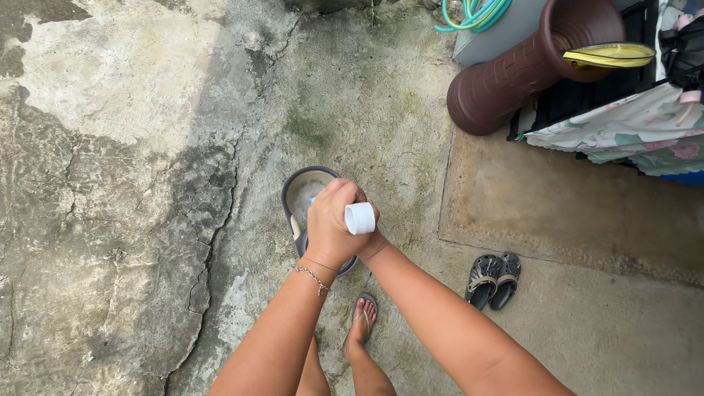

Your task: The person sweeps the floor with a broom, moves a rug, and then uses a spray mop to clean the concrete floor in a garage area.

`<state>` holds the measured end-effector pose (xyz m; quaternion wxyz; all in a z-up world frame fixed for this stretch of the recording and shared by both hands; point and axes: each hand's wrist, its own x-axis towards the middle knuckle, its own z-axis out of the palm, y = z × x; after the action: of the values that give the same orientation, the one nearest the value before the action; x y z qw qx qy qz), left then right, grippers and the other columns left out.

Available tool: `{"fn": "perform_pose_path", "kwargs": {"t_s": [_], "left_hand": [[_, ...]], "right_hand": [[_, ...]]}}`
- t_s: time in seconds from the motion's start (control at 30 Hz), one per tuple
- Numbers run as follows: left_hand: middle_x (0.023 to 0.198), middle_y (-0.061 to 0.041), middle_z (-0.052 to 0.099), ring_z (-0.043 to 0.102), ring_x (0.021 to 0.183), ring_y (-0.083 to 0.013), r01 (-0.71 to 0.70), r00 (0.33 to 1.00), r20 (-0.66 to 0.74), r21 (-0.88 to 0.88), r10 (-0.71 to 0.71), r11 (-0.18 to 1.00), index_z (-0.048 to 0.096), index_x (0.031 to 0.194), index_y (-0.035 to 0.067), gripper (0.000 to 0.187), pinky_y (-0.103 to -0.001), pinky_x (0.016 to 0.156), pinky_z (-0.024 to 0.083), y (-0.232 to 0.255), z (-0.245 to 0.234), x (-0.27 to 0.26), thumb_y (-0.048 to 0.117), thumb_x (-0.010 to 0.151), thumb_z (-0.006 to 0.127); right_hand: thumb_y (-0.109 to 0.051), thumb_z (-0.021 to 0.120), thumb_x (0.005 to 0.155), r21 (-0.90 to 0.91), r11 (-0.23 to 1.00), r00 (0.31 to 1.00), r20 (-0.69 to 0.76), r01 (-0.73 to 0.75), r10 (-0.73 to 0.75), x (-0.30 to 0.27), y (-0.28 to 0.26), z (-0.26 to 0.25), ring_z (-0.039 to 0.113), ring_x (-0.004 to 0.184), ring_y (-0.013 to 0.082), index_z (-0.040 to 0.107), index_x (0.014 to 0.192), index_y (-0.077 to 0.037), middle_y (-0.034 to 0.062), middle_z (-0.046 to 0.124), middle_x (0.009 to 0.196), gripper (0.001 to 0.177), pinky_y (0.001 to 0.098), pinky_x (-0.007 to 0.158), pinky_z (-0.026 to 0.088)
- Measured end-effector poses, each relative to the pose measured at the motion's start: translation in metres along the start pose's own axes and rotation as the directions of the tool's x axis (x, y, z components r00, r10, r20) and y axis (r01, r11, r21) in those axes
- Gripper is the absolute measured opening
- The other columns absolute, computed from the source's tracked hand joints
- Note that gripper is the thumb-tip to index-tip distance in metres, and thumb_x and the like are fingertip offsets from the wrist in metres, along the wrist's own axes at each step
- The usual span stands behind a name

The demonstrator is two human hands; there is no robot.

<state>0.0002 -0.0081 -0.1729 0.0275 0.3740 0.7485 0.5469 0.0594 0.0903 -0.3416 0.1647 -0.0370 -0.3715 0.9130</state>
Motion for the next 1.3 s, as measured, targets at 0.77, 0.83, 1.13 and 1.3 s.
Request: {"fn": "perform_pose_path", "kwargs": {"t_s": [0.77, 0.83, 1.13, 1.3], "left_hand": [[0.081, -0.013, 0.068, 0.068, 0.083, -0.038, -0.048, 0.999, -0.015, -0.057, 0.047, 0.997, 0.058, 0.089, 0.008, 0.028, -0.044, 0.07, 0.054, 0.174, -0.08, 0.073, 0.017, 0.077, 0.082], [0.079, -0.011, 0.064, 0.066, 0.08, -0.0359, -0.15, 0.983, -0.107, -0.012, 0.148, 0.989, 0.054, 0.084, 0.009, 0.029, -0.043, 0.07, 0.052, 0.155, -0.071, 0.064, 0.014, 0.074, 0.081], [0.075, -0.01, 0.059, 0.062, 0.075, -0.0332, -0.12, 0.987, -0.113, -0.078, 0.111, 0.99, 0.053, 0.08, 0.009, 0.027, -0.041, 0.069, 0.051, 0.078, -0.029, 0.05, 0.008, 0.074, 0.079], [0.073, -0.01, 0.058, 0.061, 0.071, -0.0321, -0.021, 0.995, -0.101, -0.05, 0.016, 0.999, 0.052, 0.078, 0.008, 0.025, -0.04, 0.066, 0.05, 0.019, -0.008, 0.027, 0.006, 0.075, 0.077]], "right_hand": [[-0.016, 0.068, 0.101, -0.78, 0.568, 0.961, 0.159, 0.263, -0.226, 0.013, -0.15, 0.162, 0.059, 0.116, 0.0131, 0.051, 0.128, -0.007, 0.0024, 0.058, 0.122, 0.033, 0.0318, 0.099, 0.055], [-0.016, 0.066, 0.103, -0.846, 0.446, 0.945, 0.183, 0.292, -0.271, 0.018, -0.129, 0.142, 0.061, 0.114, 0.0112, 0.054, 0.126, -0.009, 0.0011, 0.059, 0.12, 0.027, 0.0297, 0.096, 0.055], [-0.029, 0.054, 0.105, 0.155, 0.983, 0.993, 0.079, -0.095, 0.084, 0.0, -0.057, 0.05, 0.057, 0.118, 0.0097, 0.052, 0.126, -0.007, 0.0016, 0.059, 0.121, 0.03, 0.0286, 0.106, 0.048], [-0.028, 0.049, 0.109, -0.246, 0.967, 0.986, 0.13, -0.068, 0.103, 0.0, 0.011, -0.014, 0.055, 0.122, 0.0109, 0.051, 0.128, -0.009, 0.0012, 0.056, 0.125, 0.026, 0.0301, 0.11, 0.046]]}}
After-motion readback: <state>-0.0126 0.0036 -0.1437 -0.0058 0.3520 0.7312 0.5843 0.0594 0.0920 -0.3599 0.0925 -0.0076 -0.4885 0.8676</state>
